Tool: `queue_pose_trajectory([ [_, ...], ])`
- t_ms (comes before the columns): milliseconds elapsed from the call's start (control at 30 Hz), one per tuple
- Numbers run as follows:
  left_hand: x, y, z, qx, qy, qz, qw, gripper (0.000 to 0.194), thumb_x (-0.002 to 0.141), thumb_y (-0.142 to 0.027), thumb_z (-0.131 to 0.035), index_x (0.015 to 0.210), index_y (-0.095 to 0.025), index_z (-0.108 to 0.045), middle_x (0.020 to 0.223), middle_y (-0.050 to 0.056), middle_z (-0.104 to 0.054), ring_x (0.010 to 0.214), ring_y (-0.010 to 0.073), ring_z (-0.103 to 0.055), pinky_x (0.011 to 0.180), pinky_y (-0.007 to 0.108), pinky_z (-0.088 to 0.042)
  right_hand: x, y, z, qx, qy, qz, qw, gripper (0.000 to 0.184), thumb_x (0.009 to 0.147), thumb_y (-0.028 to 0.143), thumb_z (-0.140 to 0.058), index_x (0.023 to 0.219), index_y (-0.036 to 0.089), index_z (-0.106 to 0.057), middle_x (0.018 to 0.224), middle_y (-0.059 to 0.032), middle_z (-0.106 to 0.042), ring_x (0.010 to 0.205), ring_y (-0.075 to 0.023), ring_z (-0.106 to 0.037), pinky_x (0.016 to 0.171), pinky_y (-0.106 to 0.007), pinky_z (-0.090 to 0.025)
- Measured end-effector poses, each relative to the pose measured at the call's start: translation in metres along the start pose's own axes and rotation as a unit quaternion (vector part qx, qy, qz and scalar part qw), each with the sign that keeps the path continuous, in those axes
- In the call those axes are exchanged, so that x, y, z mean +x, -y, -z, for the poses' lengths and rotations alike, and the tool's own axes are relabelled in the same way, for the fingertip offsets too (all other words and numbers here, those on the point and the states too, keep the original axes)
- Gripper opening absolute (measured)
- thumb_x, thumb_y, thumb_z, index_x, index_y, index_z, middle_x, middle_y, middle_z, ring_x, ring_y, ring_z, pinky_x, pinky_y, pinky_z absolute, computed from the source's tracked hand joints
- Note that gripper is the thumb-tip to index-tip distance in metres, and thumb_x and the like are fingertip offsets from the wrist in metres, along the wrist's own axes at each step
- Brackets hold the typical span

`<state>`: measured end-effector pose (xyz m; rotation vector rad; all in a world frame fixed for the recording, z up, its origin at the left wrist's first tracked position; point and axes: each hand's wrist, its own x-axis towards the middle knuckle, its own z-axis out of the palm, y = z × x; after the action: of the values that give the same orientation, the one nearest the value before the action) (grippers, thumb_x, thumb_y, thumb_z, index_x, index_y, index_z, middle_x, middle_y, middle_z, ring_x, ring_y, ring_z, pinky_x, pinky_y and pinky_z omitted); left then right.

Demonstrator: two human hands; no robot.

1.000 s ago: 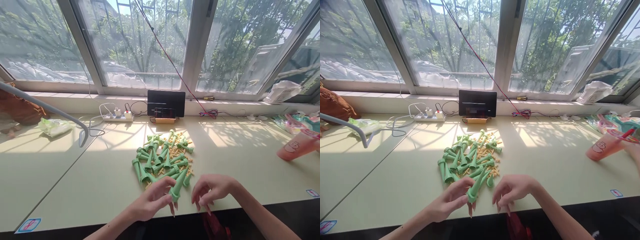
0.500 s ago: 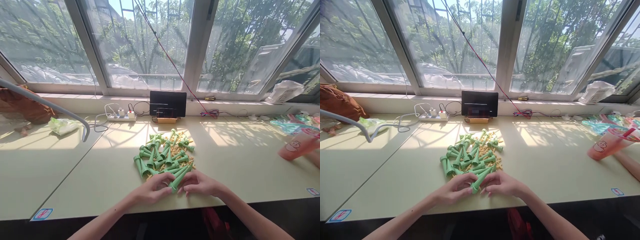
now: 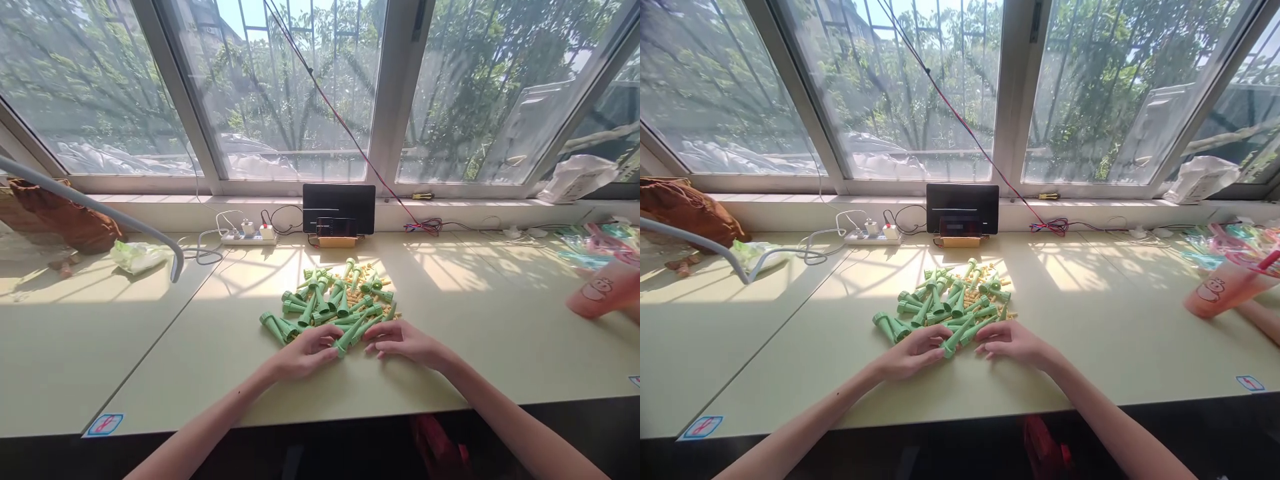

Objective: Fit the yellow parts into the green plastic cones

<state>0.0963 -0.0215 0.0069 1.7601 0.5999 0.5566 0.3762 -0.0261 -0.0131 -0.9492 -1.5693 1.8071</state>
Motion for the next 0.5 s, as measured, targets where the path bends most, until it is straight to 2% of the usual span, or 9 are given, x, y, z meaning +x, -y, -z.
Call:
queue_pose_trajectory([
  [333, 0.0039, 0.0078, 0.0073, -0.026, -0.015, 0.0, 1.0, 0.028, 0.094, -0.036, -0.056, 0.115, -0.018, -0.061, 0.114, 0.01, -0.063, 0.104, 0.0221, -0.062, 0.091, 0.034, -0.047, 0.0021, -0.0006, 0.0054, -0.024, -0.006, 0.0, 1.0, 0.039, 0.081, 0.04, -0.072, 0.113, 0.019, -0.068, 0.124, -0.0115, -0.064, 0.103, -0.0279, -0.068, 0.083, -0.037, -0.057],
  [500, 0.0, 0.0065, 0.0029, -0.029, -0.022, -0.003, 0.999, 0.03, 0.093, -0.037, -0.057, 0.115, -0.018, -0.061, 0.113, 0.011, -0.065, 0.102, 0.022, -0.064, 0.089, 0.033, -0.049, -0.0055, 0.0046, -0.0031, -0.12, 0.003, 0.015, 0.993, 0.034, 0.084, 0.039, -0.068, 0.111, 0.019, -0.068, 0.116, -0.0105, -0.068, 0.105, -0.028, -0.067, 0.088, -0.039, -0.056],
])
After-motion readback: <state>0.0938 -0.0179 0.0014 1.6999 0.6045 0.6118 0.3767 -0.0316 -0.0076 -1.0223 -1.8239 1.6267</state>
